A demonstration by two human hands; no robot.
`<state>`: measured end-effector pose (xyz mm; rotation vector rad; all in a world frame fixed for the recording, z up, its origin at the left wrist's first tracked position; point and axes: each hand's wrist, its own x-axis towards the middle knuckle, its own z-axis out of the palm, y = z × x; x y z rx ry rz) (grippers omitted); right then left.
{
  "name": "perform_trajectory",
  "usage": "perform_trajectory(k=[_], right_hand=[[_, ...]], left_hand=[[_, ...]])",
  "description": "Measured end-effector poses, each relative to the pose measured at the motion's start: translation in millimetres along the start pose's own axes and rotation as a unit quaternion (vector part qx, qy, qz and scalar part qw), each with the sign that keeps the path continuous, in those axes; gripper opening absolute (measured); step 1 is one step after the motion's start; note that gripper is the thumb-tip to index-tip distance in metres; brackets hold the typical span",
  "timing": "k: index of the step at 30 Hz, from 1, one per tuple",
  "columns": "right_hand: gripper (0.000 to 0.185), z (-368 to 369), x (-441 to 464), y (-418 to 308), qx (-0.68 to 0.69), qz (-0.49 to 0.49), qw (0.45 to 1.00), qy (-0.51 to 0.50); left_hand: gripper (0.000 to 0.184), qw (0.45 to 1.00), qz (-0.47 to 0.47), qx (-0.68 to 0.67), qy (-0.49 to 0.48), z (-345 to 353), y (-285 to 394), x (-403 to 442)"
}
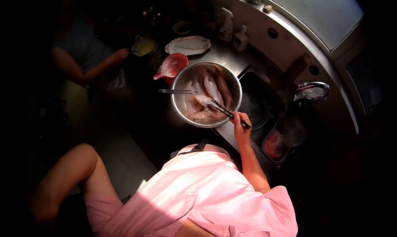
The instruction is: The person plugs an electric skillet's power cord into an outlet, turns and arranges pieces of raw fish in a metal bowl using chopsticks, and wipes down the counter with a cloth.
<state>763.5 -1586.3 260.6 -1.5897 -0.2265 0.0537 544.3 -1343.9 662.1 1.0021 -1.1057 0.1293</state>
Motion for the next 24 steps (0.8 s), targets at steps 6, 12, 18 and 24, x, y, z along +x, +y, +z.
perform_trajectory(k=[6, 12, 18, 24], right_hand=[[0.021, 0, -3, -4, 0.002, 0.017, 1.0, -0.01], [0.021, 3, 0, 1, 0.013, 0.003, 1.0, -0.016], [0.022, 15, 3, -1, 0.135, 0.08, 0.987, -0.043], [0.023, 90, 30, -67, 0.158, -0.058, 0.964, -0.204]], left_hand=[[0.019, 1.0, 0.0, -0.008, -0.006, 3, -2, 2], [0.019, 1.0, -0.001, -0.012, -0.01, 9, 0, -2], [0.019, 1.0, 0.005, -0.021, -0.011, 14, 1, -5], [0.019, 0.999, 0.009, -0.047, -0.023, 13, 1, -6]])
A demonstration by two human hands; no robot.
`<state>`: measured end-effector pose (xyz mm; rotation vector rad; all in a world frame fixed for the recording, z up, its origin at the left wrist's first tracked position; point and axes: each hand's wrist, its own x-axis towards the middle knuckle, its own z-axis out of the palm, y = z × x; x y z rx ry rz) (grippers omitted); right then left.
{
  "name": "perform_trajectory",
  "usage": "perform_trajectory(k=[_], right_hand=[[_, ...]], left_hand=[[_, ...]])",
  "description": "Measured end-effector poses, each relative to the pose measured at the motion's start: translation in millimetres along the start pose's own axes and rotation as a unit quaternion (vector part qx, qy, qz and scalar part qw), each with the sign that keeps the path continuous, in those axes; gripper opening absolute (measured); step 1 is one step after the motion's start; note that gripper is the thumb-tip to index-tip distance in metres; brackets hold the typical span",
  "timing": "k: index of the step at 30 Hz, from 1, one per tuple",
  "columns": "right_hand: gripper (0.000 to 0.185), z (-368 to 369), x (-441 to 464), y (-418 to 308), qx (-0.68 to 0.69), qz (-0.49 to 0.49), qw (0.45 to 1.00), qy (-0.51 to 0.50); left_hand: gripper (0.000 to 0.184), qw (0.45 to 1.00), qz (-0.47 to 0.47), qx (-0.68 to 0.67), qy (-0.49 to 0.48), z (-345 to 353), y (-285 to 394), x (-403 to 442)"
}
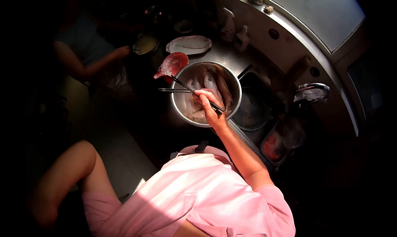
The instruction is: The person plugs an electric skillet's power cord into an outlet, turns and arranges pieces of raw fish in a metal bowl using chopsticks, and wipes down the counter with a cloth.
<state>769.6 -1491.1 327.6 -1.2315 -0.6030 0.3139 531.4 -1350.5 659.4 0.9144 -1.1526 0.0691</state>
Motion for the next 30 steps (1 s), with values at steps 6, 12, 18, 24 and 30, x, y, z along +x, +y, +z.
perform_trajectory(k=[6, 12, 18, 24, 30], right_hand=[[0.016, 28, 46, 1, -0.088, -0.112, 0.99, -0.015], [0.025, -22, 103, 81, -0.172, -0.109, 0.969, 0.141], [0.027, -50, 137, 98, -0.143, -0.047, 0.968, 0.199], [0.03, -37, 61, 63, 0.036, 0.144, 0.985, 0.09], [0.031, -68, -52, 65, 0.091, 0.336, 0.937, 0.038]], left_hand=[[0.02, 1.0, 0.008, -0.023, -0.008, 1, 2, -3], [0.02, 1.0, 0.013, -0.024, -0.014, 7, 2, -6], [0.02, 0.999, 0.011, -0.035, -0.023, 5, 0, -6], [0.021, 0.999, 0.014, -0.041, -0.025, 3, 1, -9], [0.021, 0.997, 0.014, -0.059, -0.038, -3, 2, -11]])
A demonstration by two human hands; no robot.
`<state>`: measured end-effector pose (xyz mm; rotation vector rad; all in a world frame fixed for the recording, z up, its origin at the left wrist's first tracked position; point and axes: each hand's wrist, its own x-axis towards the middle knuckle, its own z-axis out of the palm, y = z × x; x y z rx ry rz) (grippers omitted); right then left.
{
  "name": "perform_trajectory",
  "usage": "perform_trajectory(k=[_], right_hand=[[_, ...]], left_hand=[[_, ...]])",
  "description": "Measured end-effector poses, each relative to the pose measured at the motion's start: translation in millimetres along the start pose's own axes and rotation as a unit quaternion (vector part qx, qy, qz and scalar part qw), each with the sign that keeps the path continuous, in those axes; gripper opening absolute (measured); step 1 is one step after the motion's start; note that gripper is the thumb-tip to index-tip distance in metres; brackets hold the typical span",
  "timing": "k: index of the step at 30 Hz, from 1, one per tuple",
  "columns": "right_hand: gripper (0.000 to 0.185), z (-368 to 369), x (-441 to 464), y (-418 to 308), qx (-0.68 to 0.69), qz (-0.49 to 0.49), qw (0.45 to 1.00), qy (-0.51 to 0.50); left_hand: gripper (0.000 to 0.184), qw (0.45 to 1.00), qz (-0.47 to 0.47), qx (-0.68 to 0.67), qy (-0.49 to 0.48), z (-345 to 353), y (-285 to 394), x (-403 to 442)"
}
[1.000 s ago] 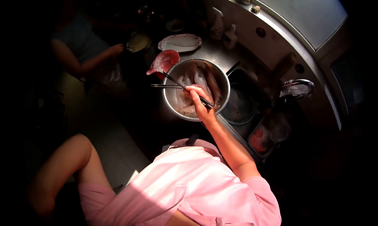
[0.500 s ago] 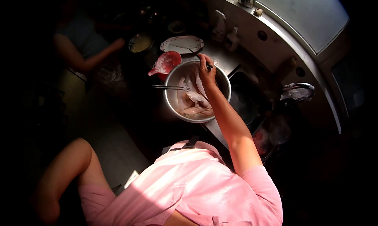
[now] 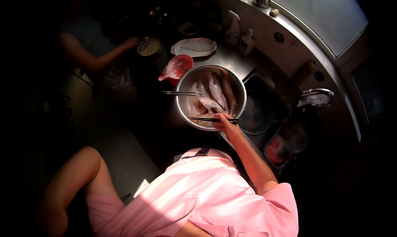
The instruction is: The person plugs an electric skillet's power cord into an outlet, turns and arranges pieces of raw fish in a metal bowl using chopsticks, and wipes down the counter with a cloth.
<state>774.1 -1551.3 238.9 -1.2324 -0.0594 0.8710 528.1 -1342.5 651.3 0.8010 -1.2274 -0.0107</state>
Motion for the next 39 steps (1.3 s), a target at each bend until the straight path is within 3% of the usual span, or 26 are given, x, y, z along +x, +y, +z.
perform_trajectory(k=[4, 6, 8, 10, 11, 13, 15, 16, 18, 20, 24, 26, 28, 31, 32, 35, 39], right_hand=[[0.029, -9, -22, 3, 0.075, 0.001, 0.997, 0.036], [0.028, -9, -25, 5, 0.088, -0.01, 0.995, 0.053], [0.028, -9, -26, 7, 0.117, -0.028, 0.991, 0.061], [0.027, -7, -26, 12, 0.138, -0.038, 0.987, 0.073], [0.027, -7, -24, 13, 0.159, -0.046, 0.983, 0.084], [0.026, -7, -25, 13, 0.165, -0.04, 0.982, 0.081], [0.026, -6, -23, 15, 0.173, -0.031, 0.979, 0.102], [0.026, -5, -24, 13, 0.172, -0.029, 0.979, 0.101], [0.029, -3, -26, 9, 0.18, -0.002, 0.979, 0.098], [0.03, -4, -25, 11, 0.2, 0.017, 0.975, 0.096], [0.031, 2, -18, 20, 0.271, 0.053, 0.956, 0.096], [0.031, 10, -15, 24, 0.279, 0.064, 0.954, 0.086], [0.032, 17, -12, 25, 0.285, 0.068, 0.953, 0.076], [0.032, 26, -13, 25, 0.278, 0.086, 0.955, 0.058], [0.032, 26, -12, 25, 0.276, 0.086, 0.956, 0.055], [0.03, 22, -10, 29, 0.28, 0.083, 0.954, 0.062], [0.029, 20, -9, 32, 0.28, 0.079, 0.954, 0.067]], left_hand=[[0.021, 1.0, 0.005, -0.014, -0.018, -12, -4, -3], [0.025, 0.997, 0.033, -0.001, -0.074, -33, -14, -7], [0.018, 0.994, 0.074, 0.041, -0.065, -61, -31, -17], [0.031, 0.986, 0.113, 0.106, 0.063, -64, -39, -64], [0.034, 0.964, 0.143, 0.133, 0.18, -69, -57, -82], [0.032, 0.949, 0.073, 0.154, 0.266, -107, -83, -147], [0.027, 0.843, -0.019, 0.17, 0.51, -120, -125, -216], [0.027, 0.753, -0.068, 0.164, 0.634, -120, -147, -254], [0.027, 0.616, -0.172, 0.095, 0.763, -111, -191, -341], [0.027, 0.489, -0.29, 0.045, 0.822, -82, -231, -415], [0.026, 0.305, -0.447, -0.021, 0.84, -7, -292, -513], [0.027, 0.261, -0.604, 0.083, 0.748, 47, -329, -615], [0.028, 0.249, -0.728, 0.199, 0.608, 108, -381, -773], [0.027, 0.211, -0.677, 0.181, 0.681, 101, -318, -633], [0.027, 0.21, -0.675, 0.182, 0.683, 94, -318, -634], [0.021, 0.188, -0.532, 0.071, 0.822, 70, -316, -613], [0.024, 0.229, -0.535, 0.019, 0.813, 18, -294, -566]])
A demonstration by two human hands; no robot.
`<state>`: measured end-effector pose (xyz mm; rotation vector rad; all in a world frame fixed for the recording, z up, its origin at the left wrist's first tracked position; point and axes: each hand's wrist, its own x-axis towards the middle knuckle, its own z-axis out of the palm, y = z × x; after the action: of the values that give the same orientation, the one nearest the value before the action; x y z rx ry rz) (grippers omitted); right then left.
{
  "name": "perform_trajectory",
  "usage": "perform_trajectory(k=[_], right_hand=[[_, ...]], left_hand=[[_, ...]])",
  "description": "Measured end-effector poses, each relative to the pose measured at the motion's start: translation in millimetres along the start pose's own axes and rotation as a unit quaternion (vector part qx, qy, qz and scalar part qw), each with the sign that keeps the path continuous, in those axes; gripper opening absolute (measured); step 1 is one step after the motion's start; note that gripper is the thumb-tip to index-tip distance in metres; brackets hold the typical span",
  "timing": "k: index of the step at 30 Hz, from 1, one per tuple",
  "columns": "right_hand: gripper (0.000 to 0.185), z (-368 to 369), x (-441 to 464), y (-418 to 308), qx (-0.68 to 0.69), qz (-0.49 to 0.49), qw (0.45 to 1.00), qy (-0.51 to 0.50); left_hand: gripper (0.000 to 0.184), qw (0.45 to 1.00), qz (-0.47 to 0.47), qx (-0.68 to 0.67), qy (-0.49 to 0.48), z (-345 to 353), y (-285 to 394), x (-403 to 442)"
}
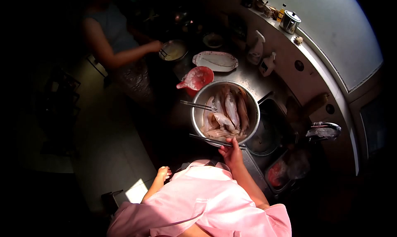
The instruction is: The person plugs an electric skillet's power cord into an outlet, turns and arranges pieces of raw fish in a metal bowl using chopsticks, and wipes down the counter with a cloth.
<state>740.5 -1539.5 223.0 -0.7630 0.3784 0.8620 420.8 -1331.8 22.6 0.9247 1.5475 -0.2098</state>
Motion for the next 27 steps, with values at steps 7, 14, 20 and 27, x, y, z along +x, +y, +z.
perform_trajectory(k=[7, 14, 20, 27], right_hand=[[0.027, -2, -8, 1, -0.042, -0.011, 0.998, 0.04], [0.029, -3, -16, 1, -0.037, -0.029, 0.997, 0.056], [0.03, -1, -16, 1, -0.047, -0.017, 0.996, 0.068], [0.03, 0, -13, 2, -0.058, -0.013, 0.996, 0.064]], left_hand=[[0.026, 0.998, 0.053, 0.011, -0.036, 21, 48, -14], [0.024, 0.996, 0.006, 0.083, -0.033, 7, 12, -1], [0.022, 0.997, -0.008, 0.077, -0.026, -5, -18, 16], [0.019, 0.997, 0.014, 0.064, -0.031, 3, -8, 12]])
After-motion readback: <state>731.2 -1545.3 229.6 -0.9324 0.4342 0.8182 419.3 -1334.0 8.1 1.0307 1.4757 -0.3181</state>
